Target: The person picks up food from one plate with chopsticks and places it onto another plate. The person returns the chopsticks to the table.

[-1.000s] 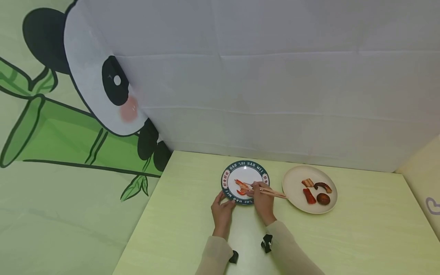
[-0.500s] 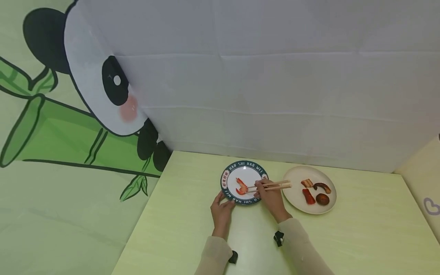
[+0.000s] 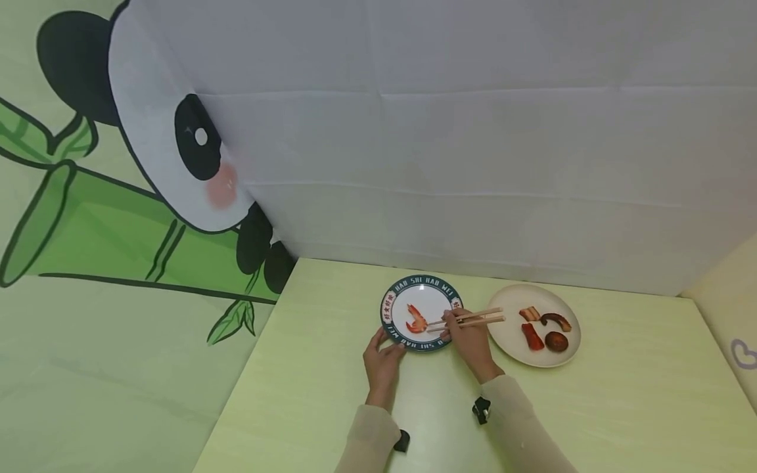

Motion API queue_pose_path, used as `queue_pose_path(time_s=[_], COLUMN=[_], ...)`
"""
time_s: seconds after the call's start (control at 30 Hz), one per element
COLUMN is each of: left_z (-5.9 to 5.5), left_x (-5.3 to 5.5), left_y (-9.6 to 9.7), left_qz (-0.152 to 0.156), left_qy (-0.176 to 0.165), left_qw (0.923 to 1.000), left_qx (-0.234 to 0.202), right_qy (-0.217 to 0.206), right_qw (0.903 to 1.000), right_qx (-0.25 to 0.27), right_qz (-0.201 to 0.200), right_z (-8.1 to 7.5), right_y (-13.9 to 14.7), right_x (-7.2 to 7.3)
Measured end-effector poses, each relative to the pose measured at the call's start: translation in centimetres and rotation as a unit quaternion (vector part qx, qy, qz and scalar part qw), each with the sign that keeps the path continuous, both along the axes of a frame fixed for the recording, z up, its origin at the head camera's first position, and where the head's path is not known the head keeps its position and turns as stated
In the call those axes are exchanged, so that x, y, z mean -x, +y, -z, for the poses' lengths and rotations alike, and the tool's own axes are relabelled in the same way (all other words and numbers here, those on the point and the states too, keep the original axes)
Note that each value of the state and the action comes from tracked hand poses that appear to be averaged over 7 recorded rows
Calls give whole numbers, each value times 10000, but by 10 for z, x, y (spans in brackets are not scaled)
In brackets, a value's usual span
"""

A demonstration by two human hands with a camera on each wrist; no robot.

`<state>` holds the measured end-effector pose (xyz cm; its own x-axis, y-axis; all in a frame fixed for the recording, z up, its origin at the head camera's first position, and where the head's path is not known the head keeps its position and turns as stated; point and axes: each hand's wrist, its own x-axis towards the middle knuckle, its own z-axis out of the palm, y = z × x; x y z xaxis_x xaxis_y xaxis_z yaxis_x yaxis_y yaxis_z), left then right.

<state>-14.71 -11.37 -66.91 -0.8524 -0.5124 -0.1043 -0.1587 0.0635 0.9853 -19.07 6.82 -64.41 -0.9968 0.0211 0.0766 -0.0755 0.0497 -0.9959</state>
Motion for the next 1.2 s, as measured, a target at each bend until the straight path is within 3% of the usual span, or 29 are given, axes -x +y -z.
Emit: queue_pose_path(time_s=[0.2,0.37,0.47,0.63,0.77,0.9,1.2], left_z=[0,0,0,-2,-2,0,0], left_x=[1,0,1,-1,-1,-1,-1], left_y=[0,1,1,2,2,2,0], left_qz=[13,2,-6,17,58,54,71], left_qy=[-97,-184,-186,-192,-185,-211,-39], left_qw=[9999,9998,9998,9998,9998,9997,10000], left_qx=[35,1,-20,36,107,74,-8], right_qy=[7,351,499,626,480,450,777], right_qw=[9973,9967,9943,9824,9756,9759,9795], right_qx=[289,279,53,-621,-992,-1185,-1566], right_qz=[-675,-669,-936,-1649,-1901,-1776,-998], right_z=[6,2,-3,-6,-11,-14,-16], right_y=[-14,-8,-2,-2,-7,-13,-19], right_x=[-1,3,9,21,26,26,24])
